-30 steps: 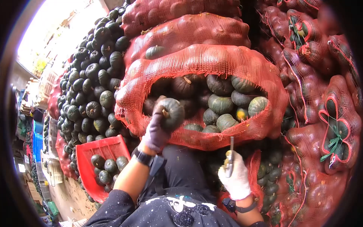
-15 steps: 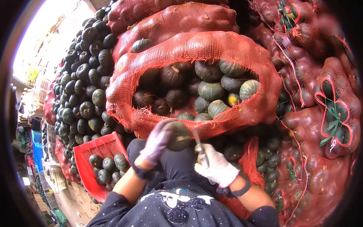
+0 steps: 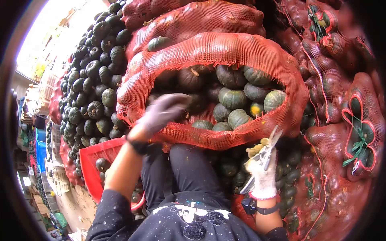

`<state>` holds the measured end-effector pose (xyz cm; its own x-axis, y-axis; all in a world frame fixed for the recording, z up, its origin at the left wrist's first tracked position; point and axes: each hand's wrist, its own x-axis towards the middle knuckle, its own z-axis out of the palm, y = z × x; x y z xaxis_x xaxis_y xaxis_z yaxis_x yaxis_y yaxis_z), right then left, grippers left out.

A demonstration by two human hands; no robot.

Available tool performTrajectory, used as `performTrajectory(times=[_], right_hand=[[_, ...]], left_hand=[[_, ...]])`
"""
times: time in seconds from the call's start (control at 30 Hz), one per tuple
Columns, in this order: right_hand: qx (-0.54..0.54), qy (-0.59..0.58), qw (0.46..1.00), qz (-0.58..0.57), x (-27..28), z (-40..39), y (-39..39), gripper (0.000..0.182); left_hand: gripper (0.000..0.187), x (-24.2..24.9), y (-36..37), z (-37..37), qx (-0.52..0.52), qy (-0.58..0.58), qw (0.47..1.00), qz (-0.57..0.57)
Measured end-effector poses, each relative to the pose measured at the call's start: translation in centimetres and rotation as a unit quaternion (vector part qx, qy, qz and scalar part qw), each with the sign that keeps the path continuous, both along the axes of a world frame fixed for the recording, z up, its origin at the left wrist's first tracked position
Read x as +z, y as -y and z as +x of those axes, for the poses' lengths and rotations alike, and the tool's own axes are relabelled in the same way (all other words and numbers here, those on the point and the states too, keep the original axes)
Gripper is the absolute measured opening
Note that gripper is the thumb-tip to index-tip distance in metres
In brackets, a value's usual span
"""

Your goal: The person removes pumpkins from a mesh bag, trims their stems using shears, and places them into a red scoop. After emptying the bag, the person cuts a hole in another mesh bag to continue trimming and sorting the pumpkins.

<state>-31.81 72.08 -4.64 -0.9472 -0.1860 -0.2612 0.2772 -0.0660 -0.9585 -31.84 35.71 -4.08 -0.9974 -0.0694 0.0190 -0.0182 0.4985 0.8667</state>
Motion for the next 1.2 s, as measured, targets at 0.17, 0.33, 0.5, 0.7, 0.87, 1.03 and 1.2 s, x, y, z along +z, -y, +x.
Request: performTrajectory(times=[0.17, 0.33, 0.5, 0.7, 0.87, 1.03, 1.2], right_hand=[[0.050, 0.037, 0.995, 0.083, 0.7, 2.7, -0.4, 0.077], [-0.005, 0.085, 0.993, 0.086, 0.7, 4.2, -1.8, 0.076], [-0.020, 0.084, 0.994, 0.069, -0.6, 3.3, -2.2, 0.074], [0.068, -0.042, 0.992, 0.093, -0.2, 3.1, 0.8, 0.071], [0.222, -0.352, 0.854, 0.314, 0.4, 3.0, 4.4, 0.052], [0.286, -0.549, 0.705, 0.346, 0.7, 2.1, 8.1, 0.052], [0.432, -0.356, 0.732, 0.387, 1.8, 2.7, 9.1, 0.033]], left_hand=[[0.086, -13.3, -5.5, -5.6, -0.188, 0.343, 0.894, -0.218], [0.089, -10.8, -5.6, -2.1, 0.051, 0.193, 0.964, -0.178], [0.070, -6.4, -3.2, 0.4, 0.099, -0.050, 0.829, 0.548], [0.084, -0.2, -5.9, 7.7, 0.031, -0.113, 0.595, 0.795], [0.078, -3.5, -8.4, 11.6, 0.115, -0.083, 0.576, 0.805], [0.065, -5.2, -9.5, 11.9, 0.115, -0.070, 0.600, 0.788], [0.067, -5.0, -9.7, 12.2, 0.149, -0.053, 0.661, 0.733]])
